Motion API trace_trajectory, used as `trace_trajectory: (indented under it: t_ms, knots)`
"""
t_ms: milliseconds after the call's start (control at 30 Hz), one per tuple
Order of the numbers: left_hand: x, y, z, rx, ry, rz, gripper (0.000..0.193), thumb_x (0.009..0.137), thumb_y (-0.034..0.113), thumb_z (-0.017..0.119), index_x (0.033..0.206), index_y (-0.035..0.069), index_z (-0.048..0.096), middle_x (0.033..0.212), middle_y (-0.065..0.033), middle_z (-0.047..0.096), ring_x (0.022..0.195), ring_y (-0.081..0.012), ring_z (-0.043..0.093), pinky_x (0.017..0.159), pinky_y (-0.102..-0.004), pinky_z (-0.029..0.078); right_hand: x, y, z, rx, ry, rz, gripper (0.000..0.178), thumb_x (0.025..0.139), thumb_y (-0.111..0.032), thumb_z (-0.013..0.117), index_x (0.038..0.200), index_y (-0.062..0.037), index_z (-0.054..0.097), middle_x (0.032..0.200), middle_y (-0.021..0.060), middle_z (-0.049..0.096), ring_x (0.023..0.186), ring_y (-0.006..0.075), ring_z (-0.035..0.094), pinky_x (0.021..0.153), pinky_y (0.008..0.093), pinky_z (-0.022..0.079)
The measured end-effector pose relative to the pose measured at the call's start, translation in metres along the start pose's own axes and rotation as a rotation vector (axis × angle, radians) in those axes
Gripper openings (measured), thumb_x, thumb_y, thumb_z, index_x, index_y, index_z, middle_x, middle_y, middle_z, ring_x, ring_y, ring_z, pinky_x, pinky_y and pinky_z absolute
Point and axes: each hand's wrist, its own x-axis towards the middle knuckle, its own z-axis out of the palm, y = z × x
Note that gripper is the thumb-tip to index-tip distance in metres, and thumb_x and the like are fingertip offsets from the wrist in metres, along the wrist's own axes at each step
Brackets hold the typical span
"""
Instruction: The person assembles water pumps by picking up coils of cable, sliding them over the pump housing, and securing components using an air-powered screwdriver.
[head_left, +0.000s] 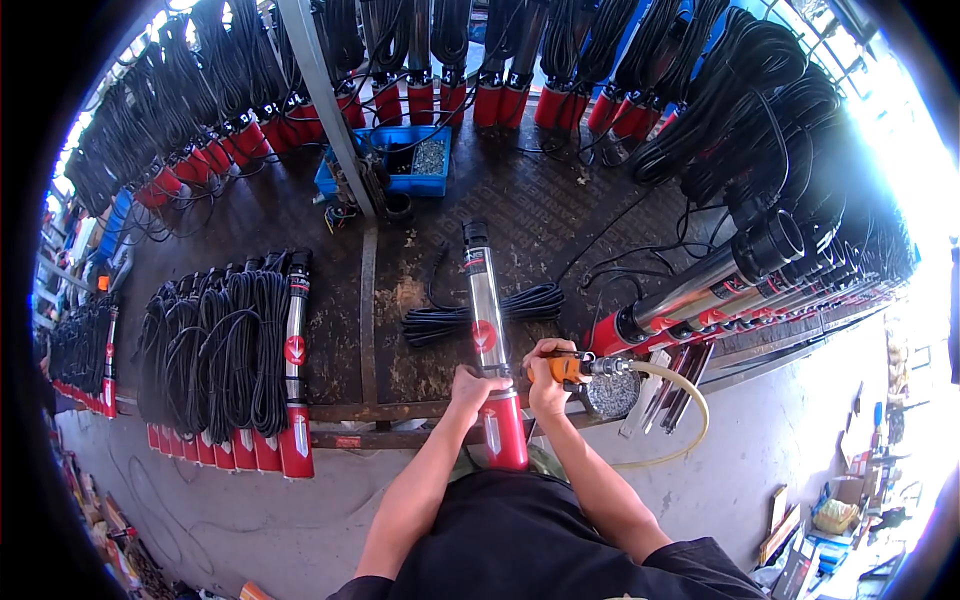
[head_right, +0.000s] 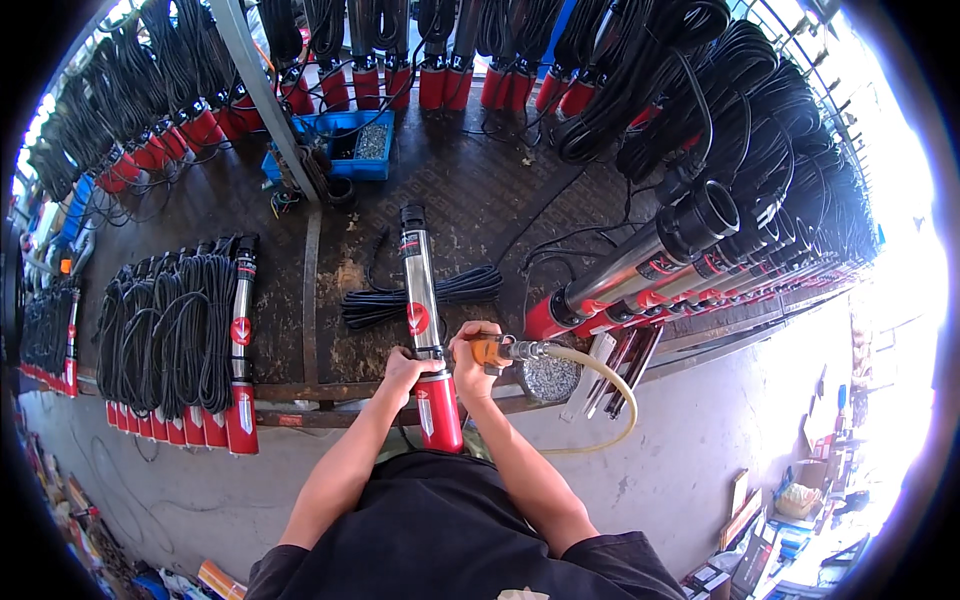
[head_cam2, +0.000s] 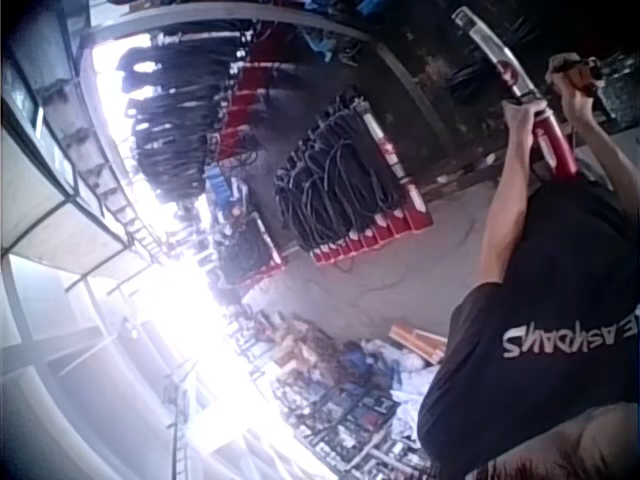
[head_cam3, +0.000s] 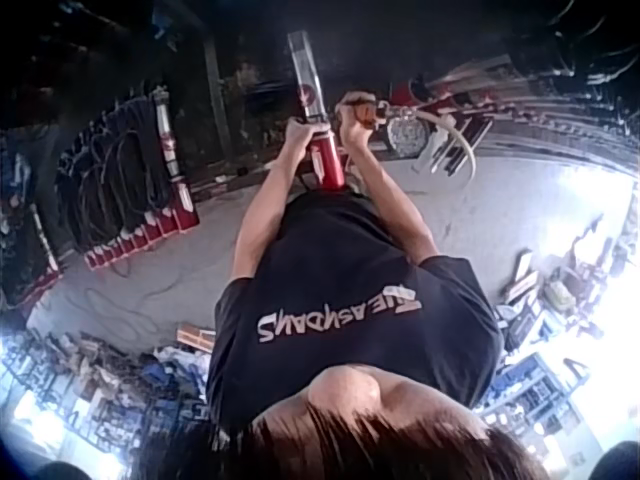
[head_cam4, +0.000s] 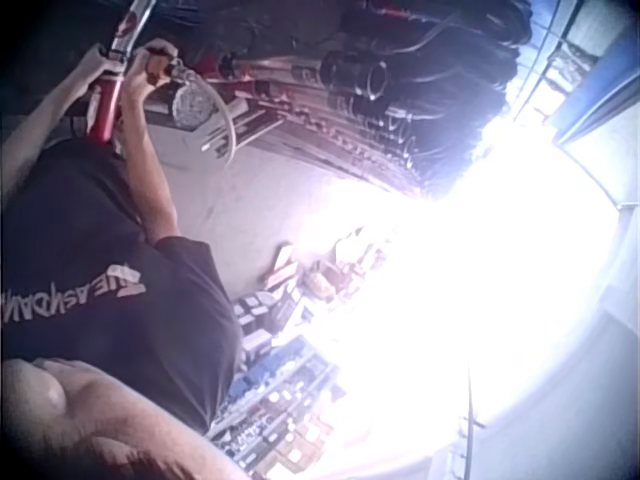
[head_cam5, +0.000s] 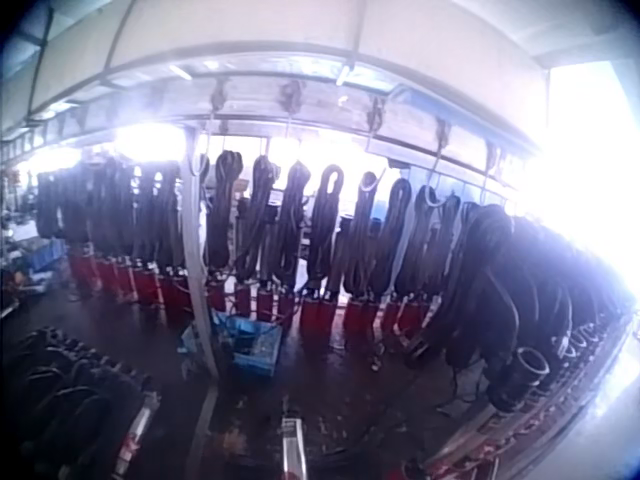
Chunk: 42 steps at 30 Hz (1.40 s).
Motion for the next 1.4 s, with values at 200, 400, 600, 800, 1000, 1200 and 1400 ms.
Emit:
trace_trajectory:
  t_ms: [200,400,600,800,1000,1200,1400]
  knots:
    - [-0.002,0.001,-0.001,-0.037,-0.01,0.042,0.065,0.06,0.01,0.091,0.107,-0.006,0.048,0.094,-0.0172,0.064,0.074,-0.0234,0.069,0.062,-0.0373,0.057,-0.001,-0.002,0.001,0.025,-0.009,0.026,0.026,0.08,0.008,0.052,0.1,-0.0077,0.046,0.089,0.0098,0.054,0.068,0.0171,0.056,0.061,0.0291,0.048]
    - [-0.017,0.015,0.0,-0.049,-0.01,0.061,0.057,0.061,0.008,0.089,0.103,-0.007,0.053,0.093,-0.0193,0.067,0.076,-0.0243,0.07,0.064,-0.0372,0.057,-0.005,-0.006,-0.001,-0.029,-0.108,0.001,0.025,0.081,0.006,0.051,0.1,-0.0075,0.045,0.089,0.01,0.054,0.069,0.0174,0.056,0.063,0.0303,0.049]
    - [-0.005,0.001,0.001,-0.036,0.034,0.074,0.057,0.061,0.01,0.088,0.102,-0.006,0.053,0.093,-0.0179,0.066,0.078,-0.025,0.07,0.066,-0.0368,0.057,0.004,0.0,-0.003,0.018,-0.009,0.048,0.023,0.081,0.007,0.051,0.099,-0.0068,0.047,0.087,0.01,0.056,0.07,0.0179,0.057,0.066,0.0308,0.049]
    - [-0.01,0.007,0.004,-0.009,0.009,0.096,0.055,0.062,0.01,0.087,0.102,-0.005,0.053,0.092,-0.0176,0.066,0.078,-0.0236,0.069,0.066,-0.0358,0.056,0.004,0.008,-0.014,0.052,-0.024,0.057,0.023,0.082,0.007,0.052,0.099,-0.0066,0.047,0.088,0.0094,0.057,0.071,0.0162,0.057,0.064,0.0278,0.048]
    - [-0.005,-0.004,0.003,-0.015,0.007,0.095,0.059,0.06,0.013,0.089,0.102,-0.005,0.052,0.092,-0.0158,0.065,0.075,-0.0218,0.068,0.066,-0.0352,0.056,0.0,0.011,-0.012,0.047,-0.05,0.075,0.021,0.082,0.005,0.049,0.098,-0.0071,0.047,0.086,0.0105,0.056,0.07,0.0183,0.055,0.067,0.032,0.049]
    - [0.005,-0.002,0.007,-0.058,-0.078,0.119,0.059,0.062,0.008,0.087,0.106,-0.007,0.051,0.096,-0.0162,0.064,0.076,-0.0223,0.068,0.061,-0.0361,0.057,0.002,0.02,-0.016,0.02,0.004,0.015,0.021,0.083,0.006,0.054,0.101,-0.0045,0.05,0.083,0.0087,0.059,0.069,0.014,0.057,0.063,0.0281,0.05]
    - [-0.021,0.019,0.012,-0.069,-0.125,0.204,0.033,0.068,0.012,0.085,0.089,-0.004,0.065,0.08,-0.0072,0.066,0.061,-0.0186,0.064,0.056,-0.0328,0.055,0.004,-0.021,-0.011,0.107,0.244,0.035,0.013,0.074,0.001,0.067,0.084,-0.0031,0.061,0.081,0.0036,0.063,0.074,0.0122,0.06,0.067,0.0287,0.05]
